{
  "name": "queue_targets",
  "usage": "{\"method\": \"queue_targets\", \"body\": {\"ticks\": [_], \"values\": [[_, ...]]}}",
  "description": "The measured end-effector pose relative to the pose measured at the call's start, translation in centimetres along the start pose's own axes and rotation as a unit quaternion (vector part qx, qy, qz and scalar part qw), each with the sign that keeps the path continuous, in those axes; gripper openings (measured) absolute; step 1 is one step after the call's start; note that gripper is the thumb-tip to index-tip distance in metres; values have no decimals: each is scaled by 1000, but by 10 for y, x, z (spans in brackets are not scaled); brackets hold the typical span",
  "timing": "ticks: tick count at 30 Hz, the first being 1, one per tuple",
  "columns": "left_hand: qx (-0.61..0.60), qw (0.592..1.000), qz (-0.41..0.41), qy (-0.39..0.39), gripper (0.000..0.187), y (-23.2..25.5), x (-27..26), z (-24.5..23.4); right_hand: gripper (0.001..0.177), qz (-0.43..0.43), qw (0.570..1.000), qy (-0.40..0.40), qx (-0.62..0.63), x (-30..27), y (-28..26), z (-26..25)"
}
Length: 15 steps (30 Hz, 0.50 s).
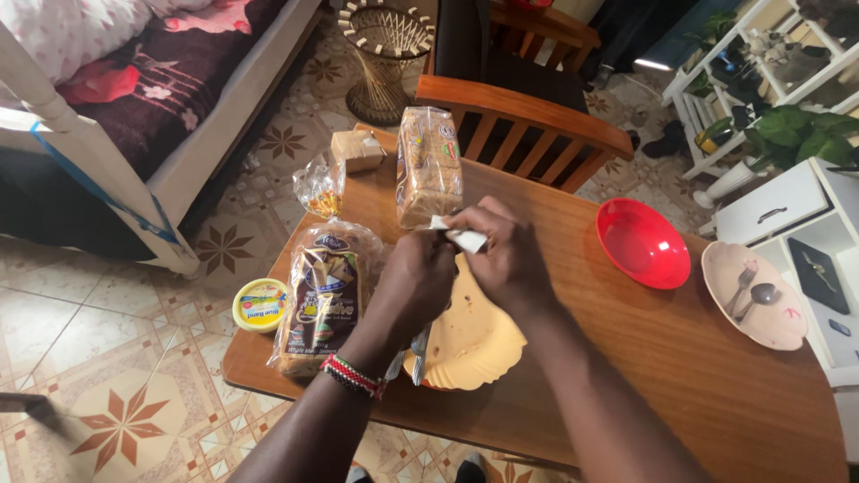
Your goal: The person wipes a beige plate and a red bowl with a paper towel, then wipes a fork and several spoons. The cleaned items are placed on the table. The person handles the items one at a time and uses a paper towel throughout.
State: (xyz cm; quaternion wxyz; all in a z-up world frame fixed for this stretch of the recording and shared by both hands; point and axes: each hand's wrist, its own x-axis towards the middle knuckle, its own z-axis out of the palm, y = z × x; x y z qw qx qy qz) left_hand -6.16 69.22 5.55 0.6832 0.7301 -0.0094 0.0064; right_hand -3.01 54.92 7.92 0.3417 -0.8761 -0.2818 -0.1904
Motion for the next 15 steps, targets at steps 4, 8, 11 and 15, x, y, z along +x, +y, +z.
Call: {"method": "queue_targets", "body": {"ticks": [4, 8, 11, 15], "values": [[-3, 1000, 19, 11, 33, -2, -3, 1, 13, -29, 997, 39, -60, 6, 0, -4], [-53, 998, -17, -8, 32, 1, -3, -1, 12, -42, 999, 4, 11, 2, -4, -5], [-71, 997, -5, -20, 23, 1, -2, 0, 13, -9, 999, -36, 32, 3, -5, -8], [-112, 992, -63, -10, 38, 2, -2, 5, 12, 3, 998, 14, -65, 8, -8, -9]]}}
